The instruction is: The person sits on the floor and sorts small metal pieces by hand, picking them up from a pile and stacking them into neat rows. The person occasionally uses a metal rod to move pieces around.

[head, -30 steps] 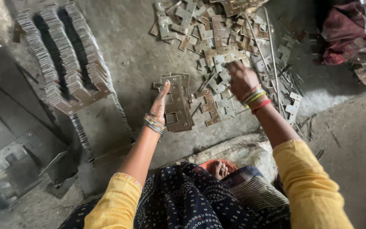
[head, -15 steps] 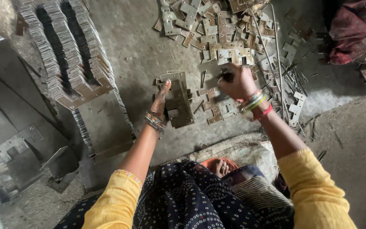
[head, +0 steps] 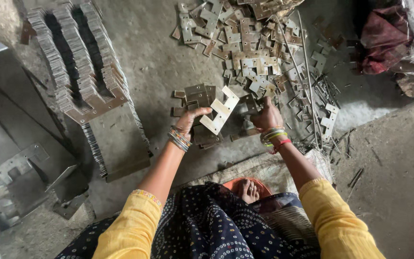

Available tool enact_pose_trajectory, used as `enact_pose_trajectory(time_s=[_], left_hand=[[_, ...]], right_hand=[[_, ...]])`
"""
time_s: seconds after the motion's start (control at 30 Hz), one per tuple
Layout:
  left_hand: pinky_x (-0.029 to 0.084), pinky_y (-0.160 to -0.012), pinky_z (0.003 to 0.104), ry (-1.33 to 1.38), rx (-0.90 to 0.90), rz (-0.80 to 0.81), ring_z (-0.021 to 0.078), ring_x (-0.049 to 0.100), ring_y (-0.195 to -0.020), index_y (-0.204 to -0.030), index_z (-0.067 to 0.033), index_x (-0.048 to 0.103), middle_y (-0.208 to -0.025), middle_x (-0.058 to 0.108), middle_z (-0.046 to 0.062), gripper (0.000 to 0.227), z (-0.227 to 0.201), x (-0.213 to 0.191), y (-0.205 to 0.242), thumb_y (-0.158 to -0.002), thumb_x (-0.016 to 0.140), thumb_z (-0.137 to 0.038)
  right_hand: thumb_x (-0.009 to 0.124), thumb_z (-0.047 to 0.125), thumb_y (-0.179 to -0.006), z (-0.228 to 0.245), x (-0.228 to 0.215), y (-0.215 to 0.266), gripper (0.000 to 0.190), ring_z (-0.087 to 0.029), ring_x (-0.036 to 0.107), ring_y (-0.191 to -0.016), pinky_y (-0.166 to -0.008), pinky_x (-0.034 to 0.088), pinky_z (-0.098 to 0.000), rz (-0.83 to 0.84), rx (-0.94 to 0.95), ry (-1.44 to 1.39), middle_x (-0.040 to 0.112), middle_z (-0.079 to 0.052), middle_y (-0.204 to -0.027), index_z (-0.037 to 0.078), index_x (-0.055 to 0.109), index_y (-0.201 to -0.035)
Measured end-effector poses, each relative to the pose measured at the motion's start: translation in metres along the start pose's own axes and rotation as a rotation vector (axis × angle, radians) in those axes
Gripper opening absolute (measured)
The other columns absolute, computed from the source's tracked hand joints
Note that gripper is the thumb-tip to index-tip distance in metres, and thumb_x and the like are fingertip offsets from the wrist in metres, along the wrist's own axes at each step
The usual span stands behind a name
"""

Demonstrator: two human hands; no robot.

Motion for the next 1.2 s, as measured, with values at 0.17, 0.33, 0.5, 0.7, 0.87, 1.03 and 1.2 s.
enact_pose_trajectory(time_s=[0.17,0.33,0.5,0.7,0.87,1.03,1.2], left_hand=[[0.052,-0.098,0.037,-0.334,0.182,-0.144,0.0187,0.073,-0.100,-0.100,-0.0064,0.077,-0.101,0.079,0.007,0.032,-0.008,-0.001,0.004,-0.074,0.083,-0.023],[0.046,-0.105,0.038,-0.298,0.053,-0.110,0.0170,0.070,-0.108,-0.103,-0.0084,0.080,-0.108,0.079,0.004,0.035,0.010,-0.006,-0.010,-0.078,0.081,-0.033],[0.036,-0.112,0.046,-0.133,0.020,-0.153,0.0194,0.060,-0.119,-0.130,-0.0128,0.068,-0.129,0.070,0.003,0.061,0.020,-0.030,-0.001,-0.089,0.069,-0.058],[0.009,-0.126,0.037,-0.207,0.420,-0.272,0.0112,0.016,-0.157,-0.161,-0.0150,0.031,-0.171,0.023,-0.003,0.080,-0.001,-0.052,-0.005,-0.097,0.052,-0.058],[0.007,-0.126,0.036,-0.157,0.449,-0.328,0.0120,0.013,-0.158,-0.161,-0.0135,0.031,-0.172,0.020,-0.002,0.079,-0.010,-0.051,0.011,-0.098,0.051,-0.056],[0.015,-0.124,0.039,-0.059,0.345,-0.412,0.0153,0.024,-0.154,-0.158,-0.0157,0.036,-0.169,0.030,0.000,0.077,-0.013,-0.051,0.011,-0.095,0.054,-0.056],[0.015,-0.127,0.037,-0.257,0.457,-0.226,0.0140,0.024,-0.155,-0.155,-0.0127,0.044,-0.167,0.034,0.000,0.082,-0.002,-0.074,-0.007,-0.094,0.060,-0.065]], right_hand=[[0.084,0.021,-0.070,-0.014,0.008,-0.013,0.034,-0.019,0.071,-0.073,-0.068,0.057,-0.0358,-0.023,0.061,-0.289,0.076,-0.009,-0.083,0.010,0.074,-0.100],[0.076,0.011,-0.075,0.017,-0.008,-0.002,0.027,-0.013,0.069,-0.074,-0.067,0.058,-0.0311,-0.007,0.013,-0.417,0.076,-0.008,-0.086,0.007,0.072,-0.101],[0.075,0.014,-0.079,0.071,-0.030,0.025,0.038,-0.015,0.073,-0.079,-0.067,0.063,-0.0326,0.297,-0.119,-0.770,0.076,-0.011,-0.093,0.003,0.066,-0.114],[0.081,0.045,-0.076,0.104,-0.018,0.044,0.079,-0.040,0.071,-0.075,-0.063,0.058,-0.0496,0.007,-0.115,0.244,0.072,-0.023,-0.088,0.000,0.045,-0.131],[0.089,0.040,-0.048,0.084,0.047,0.050,0.091,-0.046,0.071,-0.082,-0.060,0.057,-0.0530,-0.306,-0.297,0.207,0.072,-0.023,-0.087,0.005,0.043,-0.119],[0.084,0.027,-0.070,0.044,0.085,0.012,0.061,-0.029,0.074,-0.079,-0.070,0.059,-0.0379,0.133,-0.048,-0.270,0.077,-0.018,-0.090,0.004,0.065,-0.123],[0.084,0.017,-0.072,0.054,0.022,0.004,0.042,-0.017,0.073,-0.076,-0.069,0.059,-0.0319,0.064,-0.122,-0.396,0.078,-0.014,-0.089,0.004,0.075,-0.110]])
Point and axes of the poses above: each hand's wrist, its own y-axis away from the middle knuckle, its own x-axis out of the palm, z = x × y, the point moved 4 cm from there along -y, towards the middle knuckle
